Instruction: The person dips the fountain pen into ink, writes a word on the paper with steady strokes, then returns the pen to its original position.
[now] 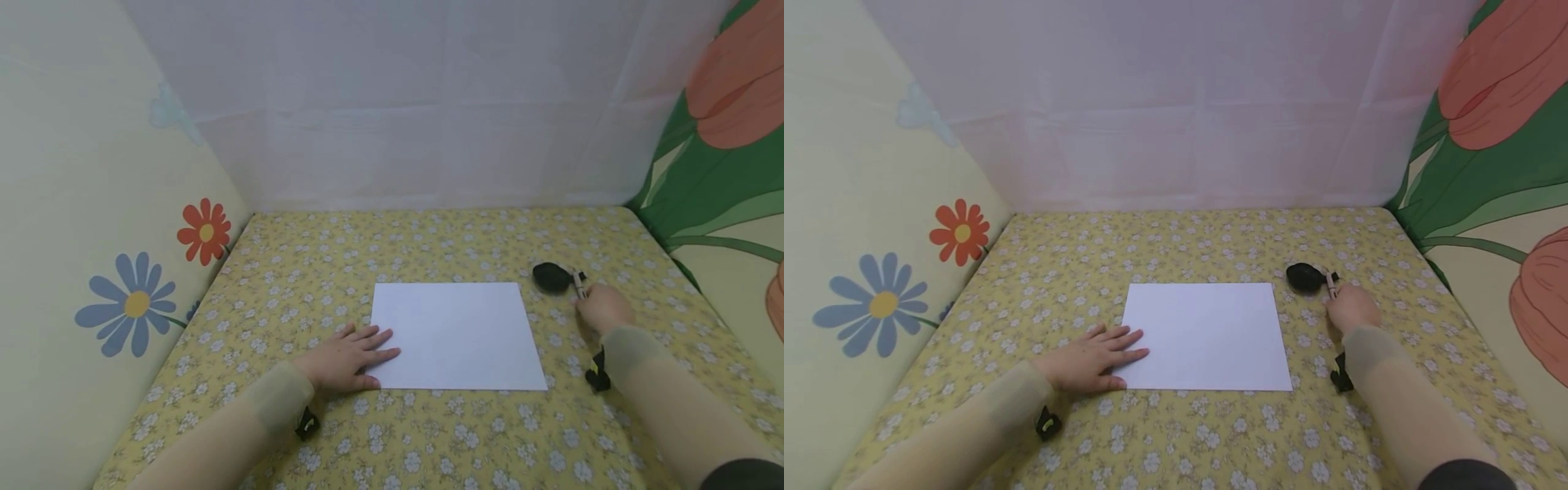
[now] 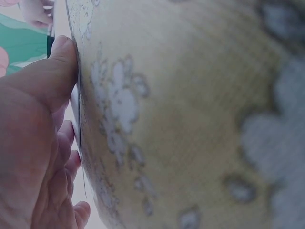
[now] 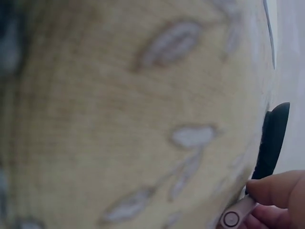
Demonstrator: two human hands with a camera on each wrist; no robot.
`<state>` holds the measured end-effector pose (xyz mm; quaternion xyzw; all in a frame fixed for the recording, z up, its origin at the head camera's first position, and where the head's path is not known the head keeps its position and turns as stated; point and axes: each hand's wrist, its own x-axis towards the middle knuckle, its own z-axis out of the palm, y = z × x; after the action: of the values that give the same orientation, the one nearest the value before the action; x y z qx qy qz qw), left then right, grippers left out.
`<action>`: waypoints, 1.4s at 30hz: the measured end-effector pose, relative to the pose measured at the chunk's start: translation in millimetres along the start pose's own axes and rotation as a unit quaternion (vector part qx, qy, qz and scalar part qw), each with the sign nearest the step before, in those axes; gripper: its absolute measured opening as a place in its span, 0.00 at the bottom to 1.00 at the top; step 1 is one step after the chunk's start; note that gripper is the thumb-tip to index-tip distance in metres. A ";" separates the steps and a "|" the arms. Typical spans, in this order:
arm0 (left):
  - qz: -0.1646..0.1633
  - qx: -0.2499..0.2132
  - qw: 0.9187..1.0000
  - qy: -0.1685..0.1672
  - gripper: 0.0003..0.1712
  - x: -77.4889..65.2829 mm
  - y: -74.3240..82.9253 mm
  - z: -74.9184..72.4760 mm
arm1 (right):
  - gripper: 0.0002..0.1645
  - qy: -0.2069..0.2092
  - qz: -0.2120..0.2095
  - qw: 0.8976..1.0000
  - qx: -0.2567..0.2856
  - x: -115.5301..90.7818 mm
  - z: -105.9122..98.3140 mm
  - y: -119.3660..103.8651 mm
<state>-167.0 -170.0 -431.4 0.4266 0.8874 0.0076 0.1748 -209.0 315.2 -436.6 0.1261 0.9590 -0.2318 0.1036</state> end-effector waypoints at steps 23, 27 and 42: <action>-0.005 0.003 1.000 -0.001 0.38 1.2 -0.6 1.5 | 0.21 0.049 -0.063 0.997 -0.023 -18.1 -9.8 -10.2; -0.004 0.000 1.000 0.000 0.38 1.3 -1.1 2.0 | 0.24 0.028 -0.072 0.996 -0.041 -24.1 -15.3 -18.8; 0.000 -0.006 1.000 0.001 0.38 1.2 0.3 -0.3 | 0.19 -0.006 -0.104 0.989 -0.108 -19.9 -28.7 -39.3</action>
<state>-167.5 -168.9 -431.5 0.4254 0.8876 0.0131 0.1760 -205.6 291.1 -390.0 0.0122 0.9857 -0.1374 0.0972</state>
